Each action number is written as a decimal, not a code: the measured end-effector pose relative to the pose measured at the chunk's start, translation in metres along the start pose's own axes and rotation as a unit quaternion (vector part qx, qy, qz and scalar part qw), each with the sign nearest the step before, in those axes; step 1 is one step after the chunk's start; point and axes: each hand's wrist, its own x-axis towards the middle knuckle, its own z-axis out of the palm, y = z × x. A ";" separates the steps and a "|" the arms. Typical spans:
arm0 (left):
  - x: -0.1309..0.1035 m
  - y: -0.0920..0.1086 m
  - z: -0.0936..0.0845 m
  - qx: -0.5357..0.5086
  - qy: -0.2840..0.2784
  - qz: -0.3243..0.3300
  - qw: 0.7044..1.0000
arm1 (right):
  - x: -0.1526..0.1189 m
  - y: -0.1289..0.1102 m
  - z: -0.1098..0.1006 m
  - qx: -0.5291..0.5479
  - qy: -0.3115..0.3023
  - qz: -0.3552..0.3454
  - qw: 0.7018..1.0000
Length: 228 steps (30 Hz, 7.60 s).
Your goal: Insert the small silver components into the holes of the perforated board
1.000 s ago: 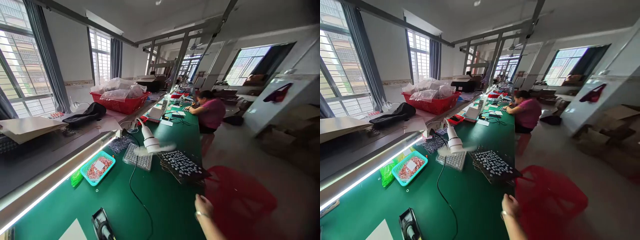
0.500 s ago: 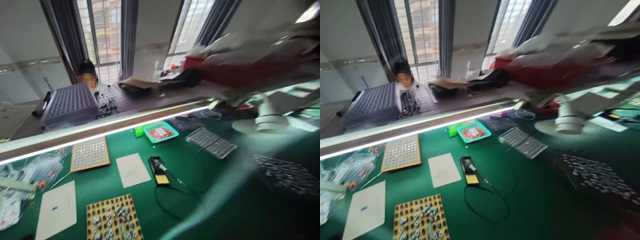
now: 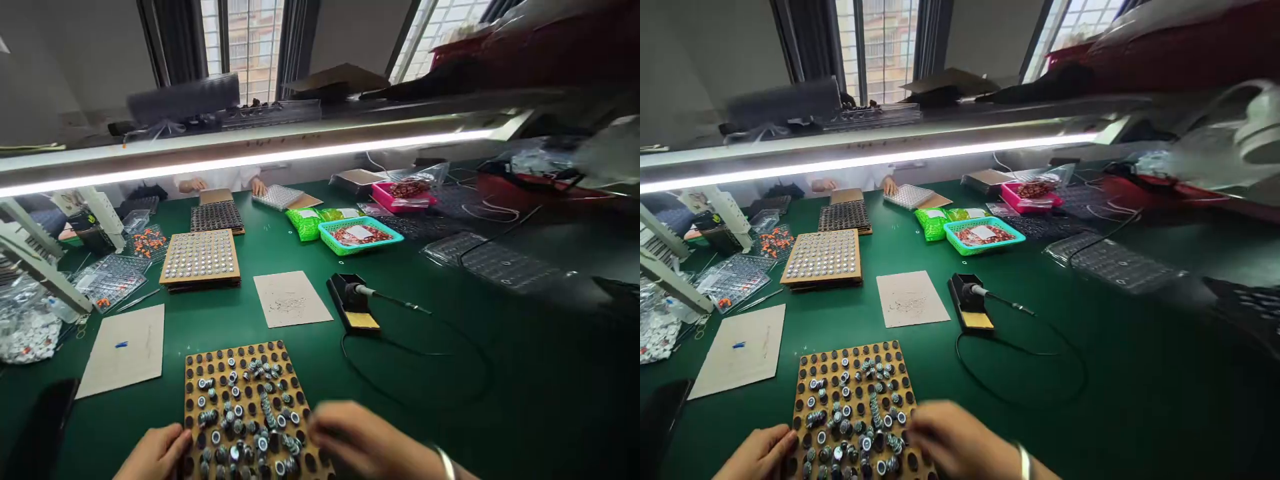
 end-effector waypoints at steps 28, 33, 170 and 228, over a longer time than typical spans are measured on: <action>0.050 0.029 -0.002 0.145 0.239 0.262 0.924 | 0.128 -0.109 0.120 -0.269 -0.045 -0.317 0.908; 0.053 0.025 0.003 0.138 0.256 0.271 0.918 | 0.125 -0.104 0.141 -0.261 -0.061 -0.355 0.896; 0.026 0.012 -0.011 -0.003 0.205 0.162 0.965 | 0.106 -0.085 0.105 -0.153 -0.105 -0.244 0.952; 0.083 0.065 -0.009 0.028 0.110 0.099 0.989 | 0.109 -0.069 0.088 -0.169 -0.115 -0.276 0.939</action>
